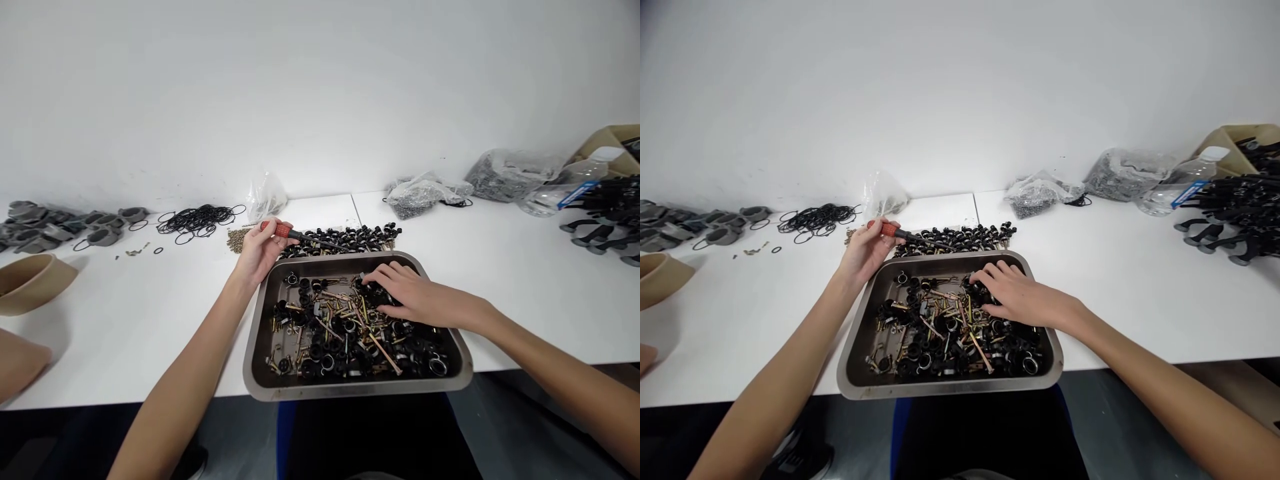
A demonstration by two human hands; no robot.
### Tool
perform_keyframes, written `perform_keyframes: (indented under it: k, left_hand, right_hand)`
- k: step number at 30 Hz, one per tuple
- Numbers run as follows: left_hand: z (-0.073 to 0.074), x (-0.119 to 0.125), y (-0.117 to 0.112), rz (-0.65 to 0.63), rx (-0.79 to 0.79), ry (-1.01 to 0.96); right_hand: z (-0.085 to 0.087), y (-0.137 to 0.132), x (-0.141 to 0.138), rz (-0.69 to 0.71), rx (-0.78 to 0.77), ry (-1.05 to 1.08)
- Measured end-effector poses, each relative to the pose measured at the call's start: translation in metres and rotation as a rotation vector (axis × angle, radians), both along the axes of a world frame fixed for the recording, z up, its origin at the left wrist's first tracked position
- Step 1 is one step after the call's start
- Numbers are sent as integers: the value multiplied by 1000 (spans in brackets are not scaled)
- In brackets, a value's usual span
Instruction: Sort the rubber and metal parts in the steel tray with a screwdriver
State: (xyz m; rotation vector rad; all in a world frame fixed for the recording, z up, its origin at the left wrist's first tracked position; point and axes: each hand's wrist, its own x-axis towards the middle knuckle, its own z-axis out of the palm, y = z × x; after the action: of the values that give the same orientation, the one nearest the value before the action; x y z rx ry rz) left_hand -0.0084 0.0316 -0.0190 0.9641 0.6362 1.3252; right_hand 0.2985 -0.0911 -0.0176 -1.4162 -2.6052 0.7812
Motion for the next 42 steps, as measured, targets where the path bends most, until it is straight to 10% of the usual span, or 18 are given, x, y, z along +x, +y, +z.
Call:
perform_keyframes:
  k: [20,26,33,42]
  left_hand:
    - [-1,-20,10,15,-15,-137]
    - [2,-19,8,37,-25,-141]
    - [5,-20,8,67,-59,-118]
    - [6,-20,11,69,-38,-98]
  right_hand:
    - [5,23,-23,124,51,89]
    - [27,34,-66,323,185,134]
    - [9,56,-130,547,327,52]
    - [57,46,-90,299,90,312]
